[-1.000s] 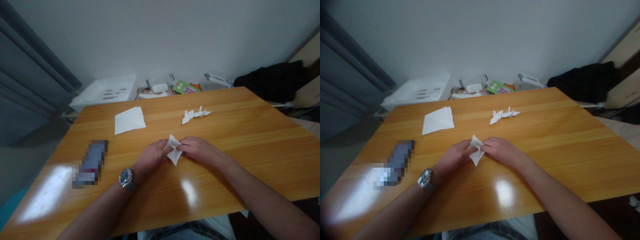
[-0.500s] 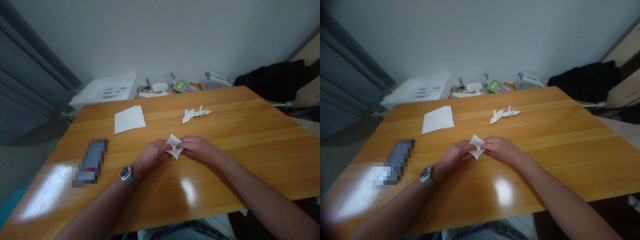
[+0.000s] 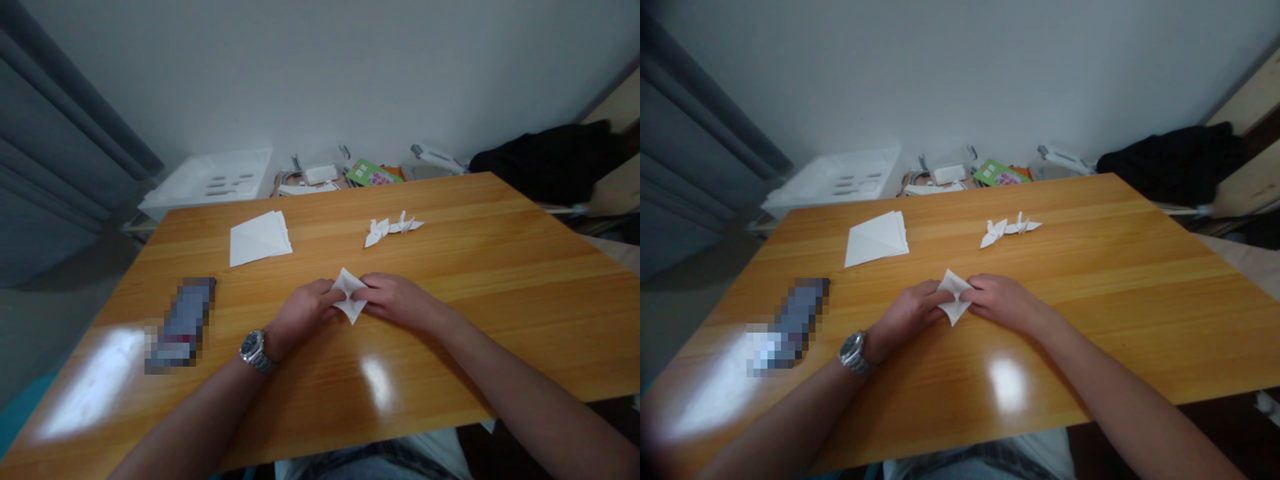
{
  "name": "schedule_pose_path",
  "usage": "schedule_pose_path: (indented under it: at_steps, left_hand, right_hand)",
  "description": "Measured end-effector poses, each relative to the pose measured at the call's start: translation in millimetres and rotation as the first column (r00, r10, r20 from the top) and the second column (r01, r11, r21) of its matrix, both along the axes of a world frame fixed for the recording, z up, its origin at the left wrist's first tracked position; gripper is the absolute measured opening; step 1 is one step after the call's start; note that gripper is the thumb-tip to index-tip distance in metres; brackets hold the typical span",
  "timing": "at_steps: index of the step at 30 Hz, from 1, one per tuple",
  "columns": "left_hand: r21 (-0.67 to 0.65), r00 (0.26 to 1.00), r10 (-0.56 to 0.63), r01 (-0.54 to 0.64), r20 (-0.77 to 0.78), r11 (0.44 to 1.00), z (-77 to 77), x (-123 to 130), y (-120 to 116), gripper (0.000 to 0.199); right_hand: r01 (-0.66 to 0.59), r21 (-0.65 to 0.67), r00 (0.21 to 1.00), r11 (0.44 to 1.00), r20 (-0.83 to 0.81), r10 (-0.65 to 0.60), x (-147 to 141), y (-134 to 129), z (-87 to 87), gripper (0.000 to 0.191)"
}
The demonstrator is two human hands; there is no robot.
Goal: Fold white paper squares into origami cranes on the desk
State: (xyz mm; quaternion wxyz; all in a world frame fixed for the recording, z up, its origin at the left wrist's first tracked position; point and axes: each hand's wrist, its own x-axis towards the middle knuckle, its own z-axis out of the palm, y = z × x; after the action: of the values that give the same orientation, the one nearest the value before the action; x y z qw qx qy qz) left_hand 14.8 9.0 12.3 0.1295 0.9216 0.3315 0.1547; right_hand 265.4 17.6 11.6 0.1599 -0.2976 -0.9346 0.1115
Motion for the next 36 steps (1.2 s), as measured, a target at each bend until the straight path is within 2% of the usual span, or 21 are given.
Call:
schedule_pose_path:
  at_steps: [9, 15, 19, 25, 36]
  left_hand:
    - [-0.029, 0.999, -0.015, 0.016, 0.035, 0.999, 0.3, 1, -1, 0.012]
    - [-0.067, 1.0, -0.009, 0.01, 0.026, 0.998, 4.0, 1, 0, 0.006]
    - [-0.083, 0.999, -0.008, 0.01, 0.033, 0.996, 4.3, 1, 0, 0.007]
    - [-0.075, 1.0, 0.019, -0.017, 0.02, 0.997, 3.8, 0, 0, 0.005]
    - [-0.095, 0.998, 0.035, -0.03, 0.043, 0.995, 3.6, 0, -1, 0.005]
  right_hand:
    - [0.005, -0.004, 0.999, 1.0, 0.037, -0.005, -5, 0, -0.6, 0.016]
    - [-0.002, -0.082, 1.0, 0.997, 0.003, 0.002, -7, 0, 5.5, 0.017]
    - [-0.001, -0.107, 1.0, 0.994, -0.015, 0.0, -6, 0, 3.3, 0.017]
    - [-0.006, -0.112, 0.997, 0.994, -0.082, -0.003, 1, 2, -1.4, 0.018]
    - [0.006, -0.136, 0.95, 0.991, -0.31, -0.048, 1, 4, -1.9, 0.009]
